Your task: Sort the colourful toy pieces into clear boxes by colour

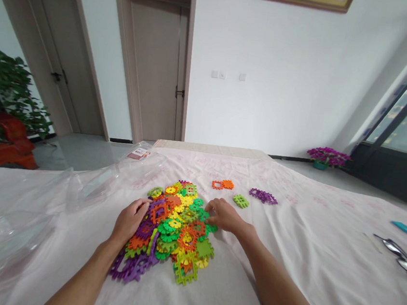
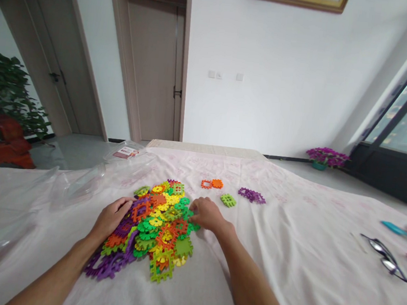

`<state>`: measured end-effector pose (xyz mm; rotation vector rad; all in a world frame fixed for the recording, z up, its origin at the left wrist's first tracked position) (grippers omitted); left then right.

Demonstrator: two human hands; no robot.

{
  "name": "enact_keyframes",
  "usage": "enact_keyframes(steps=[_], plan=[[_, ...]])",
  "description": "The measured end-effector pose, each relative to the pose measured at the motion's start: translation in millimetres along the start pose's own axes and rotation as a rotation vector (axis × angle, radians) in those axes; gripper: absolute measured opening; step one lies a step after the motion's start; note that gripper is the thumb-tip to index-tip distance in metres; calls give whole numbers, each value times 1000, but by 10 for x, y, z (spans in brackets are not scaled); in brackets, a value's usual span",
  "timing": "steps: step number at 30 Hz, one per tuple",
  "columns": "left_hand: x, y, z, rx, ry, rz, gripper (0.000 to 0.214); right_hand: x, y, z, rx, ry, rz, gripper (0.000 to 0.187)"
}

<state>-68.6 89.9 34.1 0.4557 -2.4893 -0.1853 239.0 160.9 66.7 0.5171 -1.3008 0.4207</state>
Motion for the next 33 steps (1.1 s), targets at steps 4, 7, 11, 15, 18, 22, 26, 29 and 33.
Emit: enact_keyframes(steps=[4,7,11,15,18,22,26,29,33], plan=[[-6,-2,3,-5,-2,2,42,-102,42,-144,-100,260,1,12],[-5,0,16,-8,-3,-3,41,-96,68,-285,-133,409,-37,12],[-4,-2,19,2,2,-3,40,-6,56,-609,-188,484,-72,15],[2,-13,-7,11,0,-3,40,87,-58,-970,-269,411,-30,15],[7,-19,-23,10,1,-5,41,190,-169,-1183,-347,253,-42,15],[-1,-20,-26,7,7,2,42,212,-230,-1265,-385,119,-53,15],[-7,-19,-16,27,16,7,42,135,-211,-1203,-341,84,-32,16],[-3,-18,-20,28,15,2,41,151,-238,-1257,-408,-41,-35,19],[3,-18,-22,17,18,-2,42,230,-241,-1257,-446,-117,-77,19]])
Point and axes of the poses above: each hand's wrist, its own y-axis towards the middle knuckle, its own x-axis out of the back of the hand, z = x × y, the point moved 10 cm from there along y, towards the middle knuckle, and after that the axes turned 9 degrees about -y, right-handed, at the moved point
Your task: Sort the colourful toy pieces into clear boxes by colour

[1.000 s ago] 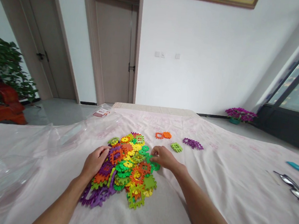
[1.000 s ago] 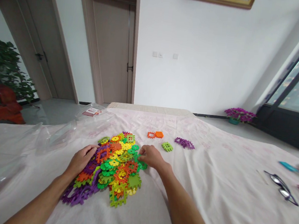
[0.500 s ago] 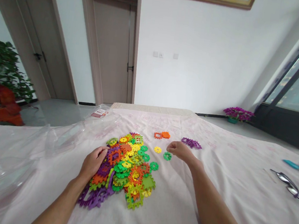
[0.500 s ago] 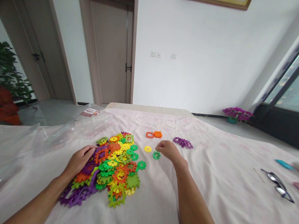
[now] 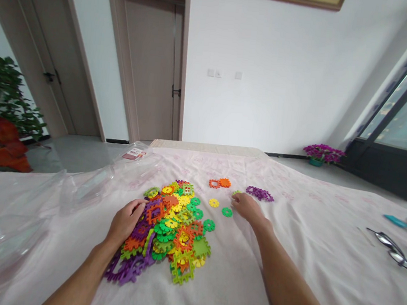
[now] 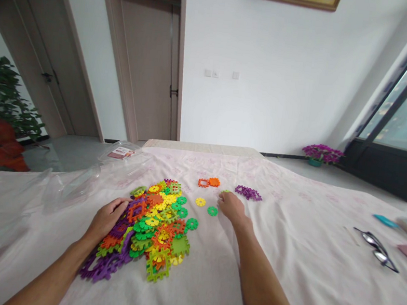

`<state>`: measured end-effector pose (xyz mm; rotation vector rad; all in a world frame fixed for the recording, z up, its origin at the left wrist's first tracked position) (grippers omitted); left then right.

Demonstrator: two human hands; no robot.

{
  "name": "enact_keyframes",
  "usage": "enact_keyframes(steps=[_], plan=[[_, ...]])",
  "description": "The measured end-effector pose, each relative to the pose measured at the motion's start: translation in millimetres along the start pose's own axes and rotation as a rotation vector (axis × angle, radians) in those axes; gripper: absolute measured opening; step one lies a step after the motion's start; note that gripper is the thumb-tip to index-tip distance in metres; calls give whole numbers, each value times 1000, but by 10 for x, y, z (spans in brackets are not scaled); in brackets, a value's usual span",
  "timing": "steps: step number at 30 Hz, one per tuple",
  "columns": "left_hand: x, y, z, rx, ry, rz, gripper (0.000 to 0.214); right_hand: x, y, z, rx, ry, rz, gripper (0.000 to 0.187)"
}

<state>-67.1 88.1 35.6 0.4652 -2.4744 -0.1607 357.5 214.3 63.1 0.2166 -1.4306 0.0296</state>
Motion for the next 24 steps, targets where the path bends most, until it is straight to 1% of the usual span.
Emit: enact_keyframes(steps=[2,6,8,10,12,14,16,18,21,24], plan=[[1,-1,3,-3,0,0,42,-5,4,122,76,72,1,19],[-1,-2,11,-1,-2,-1,41,-87,-59,544,395,209,40,21],[-5,-1,13,-2,0,-1,41,-145,-109,682,506,209,47,25],[-6,3,10,-11,-5,-3,41,-190,-123,719,522,166,24,33],[-6,6,10,-19,-14,-6,41,-214,-121,721,499,113,-4,41],[-5,9,17,-20,-20,-8,41,-192,-123,733,468,86,-36,42],[-7,12,34,-15,-23,-6,41,-116,-143,782,441,88,-81,37],[-13,16,49,-11,-28,0,41,-33,-193,887,437,102,-111,28],[-19,20,59,-6,-37,6,41,17,-310,1129,486,89,-100,25],[-19,17,54,-2,-37,11,41,-12,-409,1318,525,40,-71,25]])
Point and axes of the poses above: each hand's wrist, its own y-axis towards the middle knuckle, its own x-axis out of the back of the hand, z = x × y, the point moved 10 cm from there along y, towards the middle knuckle, and after that the axes turned 9 degrees about -y, right-handed, at the moved point
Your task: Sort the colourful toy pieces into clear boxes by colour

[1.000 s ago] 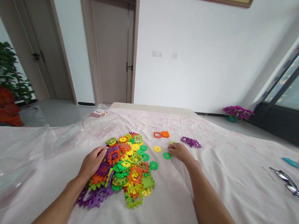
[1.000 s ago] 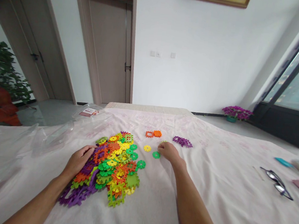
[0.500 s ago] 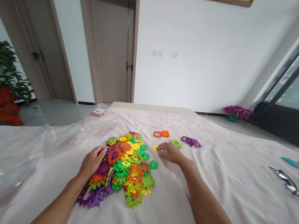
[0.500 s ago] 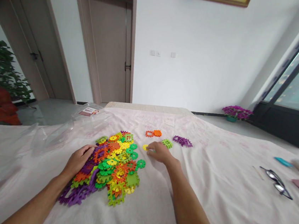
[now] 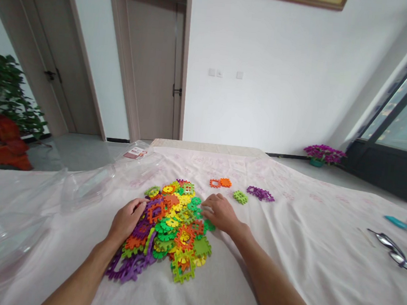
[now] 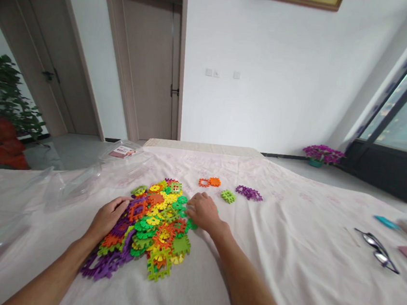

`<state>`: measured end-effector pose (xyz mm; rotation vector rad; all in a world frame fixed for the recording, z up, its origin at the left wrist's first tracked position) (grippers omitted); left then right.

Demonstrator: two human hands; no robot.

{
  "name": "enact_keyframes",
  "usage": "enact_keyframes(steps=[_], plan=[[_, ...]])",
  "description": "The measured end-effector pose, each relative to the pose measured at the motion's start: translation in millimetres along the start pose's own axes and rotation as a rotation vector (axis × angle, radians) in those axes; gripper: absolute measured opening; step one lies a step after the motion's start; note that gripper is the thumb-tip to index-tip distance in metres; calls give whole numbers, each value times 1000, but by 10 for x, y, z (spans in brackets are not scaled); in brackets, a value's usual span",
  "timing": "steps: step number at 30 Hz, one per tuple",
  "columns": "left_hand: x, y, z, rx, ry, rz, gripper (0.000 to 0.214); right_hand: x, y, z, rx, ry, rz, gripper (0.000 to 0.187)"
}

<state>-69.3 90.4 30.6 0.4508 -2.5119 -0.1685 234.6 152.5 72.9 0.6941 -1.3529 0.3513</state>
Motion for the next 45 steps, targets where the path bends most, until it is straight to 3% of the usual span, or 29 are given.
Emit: enact_keyframes(steps=[5,12,17,22,26,31,39,45], plan=[[7,-13,-17,0,3,-2,41,-89,9,49,-21,41,30,23],[3,2,-1,-7,14,-6,41,-131,27,-224,-215,323,8,15],[-10,10,17,-10,12,5,41,56,13,-582,-261,399,-63,17],[8,-5,-24,-10,14,-5,40,109,-134,-1017,-383,347,21,20],[21,-19,-67,-11,14,-12,40,131,-228,-1144,-402,299,72,18],[22,-21,-54,-3,20,-9,40,65,-173,-971,-336,363,119,17],[11,-5,-7,-6,15,-8,40,-153,-92,-111,17,326,342,35],[10,-7,-26,-12,5,-11,41,-152,-104,-71,-42,214,356,36]])
Point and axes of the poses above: each hand's wrist, its own y-axis towards the middle knuckle, its own x-axis out of the back of the hand, z = x × y, the point moved 10 cm from there along y, towards the middle knuckle, and after that the axes turned 9 degrees about -y, right-handed, at the moved point
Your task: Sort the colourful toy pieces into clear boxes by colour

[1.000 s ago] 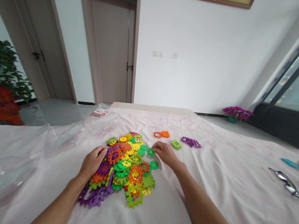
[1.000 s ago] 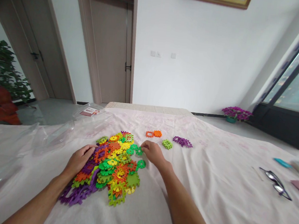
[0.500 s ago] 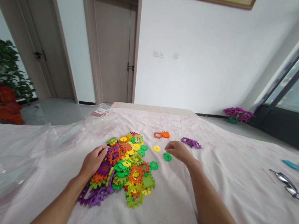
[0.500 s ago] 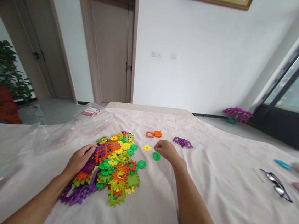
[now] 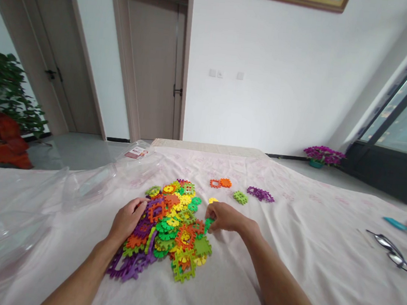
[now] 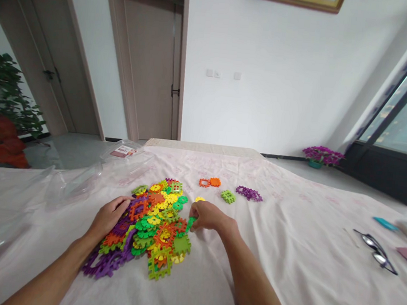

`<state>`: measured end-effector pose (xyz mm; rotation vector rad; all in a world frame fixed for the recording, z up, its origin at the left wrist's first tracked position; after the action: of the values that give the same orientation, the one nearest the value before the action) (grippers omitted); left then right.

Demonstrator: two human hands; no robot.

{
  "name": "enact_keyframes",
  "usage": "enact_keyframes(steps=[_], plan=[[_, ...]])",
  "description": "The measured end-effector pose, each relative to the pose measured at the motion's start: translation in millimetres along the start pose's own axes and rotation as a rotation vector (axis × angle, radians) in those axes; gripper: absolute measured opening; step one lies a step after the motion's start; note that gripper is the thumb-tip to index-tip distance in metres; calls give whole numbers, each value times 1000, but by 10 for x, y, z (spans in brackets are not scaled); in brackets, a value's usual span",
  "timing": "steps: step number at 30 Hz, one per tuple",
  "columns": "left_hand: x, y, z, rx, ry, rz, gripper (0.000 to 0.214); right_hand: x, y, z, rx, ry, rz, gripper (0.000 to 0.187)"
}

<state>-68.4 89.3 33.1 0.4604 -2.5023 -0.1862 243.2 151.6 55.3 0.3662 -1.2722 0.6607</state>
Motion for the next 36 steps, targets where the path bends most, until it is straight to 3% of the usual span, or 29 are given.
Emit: enact_keyframes(steps=[4,8,11,17,21,25,29,36], plan=[[-5,-5,-15,-8,-11,4,41,67,-3,-60,-37,-19,-49,38],[2,-3,-13,-10,-2,-4,41,90,-5,-172,-60,71,-66,21],[14,-8,-30,-11,6,-12,40,94,-6,-330,-90,190,-71,11],[14,-7,-14,-1,7,-10,41,255,-86,-691,-170,305,-148,13],[-10,13,33,-5,-6,5,41,387,-192,-838,-209,282,-181,12],[-2,10,29,2,-3,1,40,512,-270,-925,-294,98,-246,11],[3,-4,-5,6,-2,4,41,481,-213,-780,-263,105,-239,15],[-7,5,2,3,10,8,42,105,-30,-31,12,164,-7,39]])
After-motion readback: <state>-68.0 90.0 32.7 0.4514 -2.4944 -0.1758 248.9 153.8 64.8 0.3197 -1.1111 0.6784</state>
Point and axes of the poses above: each hand's wrist, its own y-axis towards the middle knuckle, its own x-axis out of the back of the hand, z = x × y, the point moved 10 cm from there along y, towards the middle knuckle, and after that the axes turned 9 degrees about -y, right-handed, at the moved point
